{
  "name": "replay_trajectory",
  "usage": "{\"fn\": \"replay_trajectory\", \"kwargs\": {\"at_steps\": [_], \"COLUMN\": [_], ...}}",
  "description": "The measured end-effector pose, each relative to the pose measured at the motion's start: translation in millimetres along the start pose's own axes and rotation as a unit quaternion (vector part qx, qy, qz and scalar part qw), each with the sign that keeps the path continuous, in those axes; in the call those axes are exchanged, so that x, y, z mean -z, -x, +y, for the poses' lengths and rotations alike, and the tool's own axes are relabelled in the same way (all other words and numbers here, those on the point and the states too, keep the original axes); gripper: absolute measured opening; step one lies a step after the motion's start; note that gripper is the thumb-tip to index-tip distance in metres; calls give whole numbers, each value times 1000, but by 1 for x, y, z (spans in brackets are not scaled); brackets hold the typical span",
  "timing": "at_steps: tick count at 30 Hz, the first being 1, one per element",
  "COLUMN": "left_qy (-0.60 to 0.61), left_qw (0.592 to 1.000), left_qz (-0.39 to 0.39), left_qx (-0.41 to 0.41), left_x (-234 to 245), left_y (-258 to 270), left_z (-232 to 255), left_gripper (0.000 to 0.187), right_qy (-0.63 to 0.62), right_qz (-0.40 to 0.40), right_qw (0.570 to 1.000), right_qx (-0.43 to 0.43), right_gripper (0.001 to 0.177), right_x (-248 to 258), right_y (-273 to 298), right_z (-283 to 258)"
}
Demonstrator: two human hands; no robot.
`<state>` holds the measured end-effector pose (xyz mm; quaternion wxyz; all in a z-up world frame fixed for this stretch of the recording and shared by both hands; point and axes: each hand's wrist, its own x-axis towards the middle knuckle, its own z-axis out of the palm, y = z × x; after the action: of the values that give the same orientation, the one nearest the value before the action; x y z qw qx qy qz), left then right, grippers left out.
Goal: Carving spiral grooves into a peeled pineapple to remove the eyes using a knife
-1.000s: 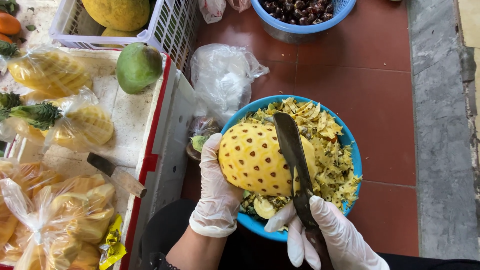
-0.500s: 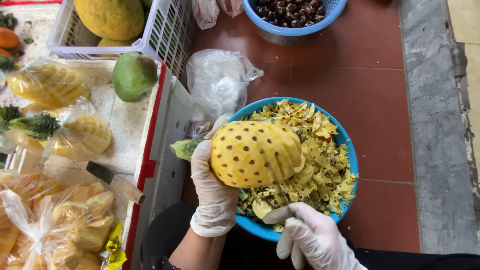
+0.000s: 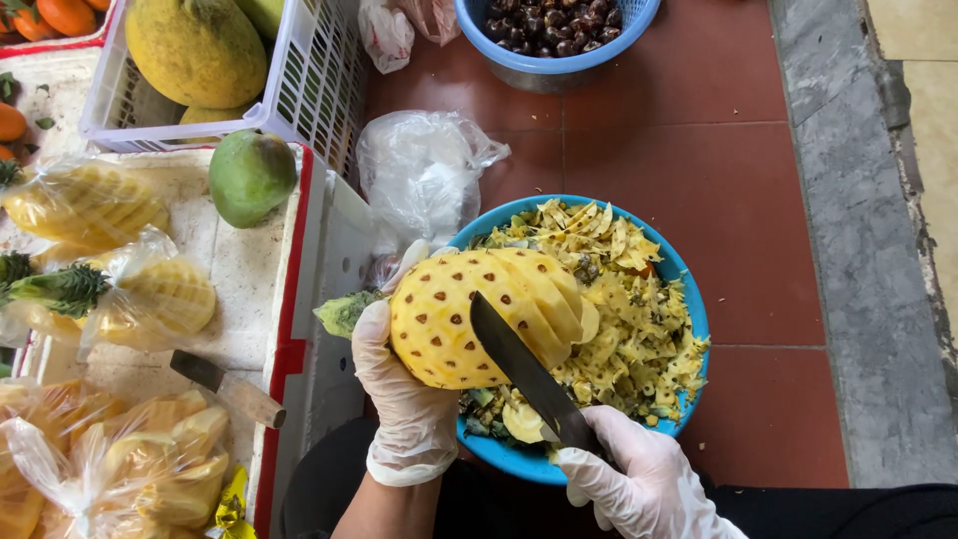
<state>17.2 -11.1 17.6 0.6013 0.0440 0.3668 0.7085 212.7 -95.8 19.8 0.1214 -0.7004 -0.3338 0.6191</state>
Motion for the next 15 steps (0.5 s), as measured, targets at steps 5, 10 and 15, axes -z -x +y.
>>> {"fn": "replay_trajectory", "kwargs": {"at_steps": [5, 10, 15], "left_qy": [48, 80, 105], "left_qw": [994, 982, 956], "left_qz": [-94, -172, -272], "left_qx": [-5, 7, 36], "left_x": [15, 20, 4], "left_y": [-8, -9, -7], "left_z": [-9, -13, -8], "left_gripper": [76, 65, 47], "right_qy": [85, 12, -3], "right_qz": [11, -9, -37], "right_qw": [996, 1000, 999], "right_qx": [1, -5, 10], "right_gripper": [49, 49, 50], "right_x": [2, 3, 9], "right_y": [-1, 6, 5], "right_z": [-3, -17, -13]}}
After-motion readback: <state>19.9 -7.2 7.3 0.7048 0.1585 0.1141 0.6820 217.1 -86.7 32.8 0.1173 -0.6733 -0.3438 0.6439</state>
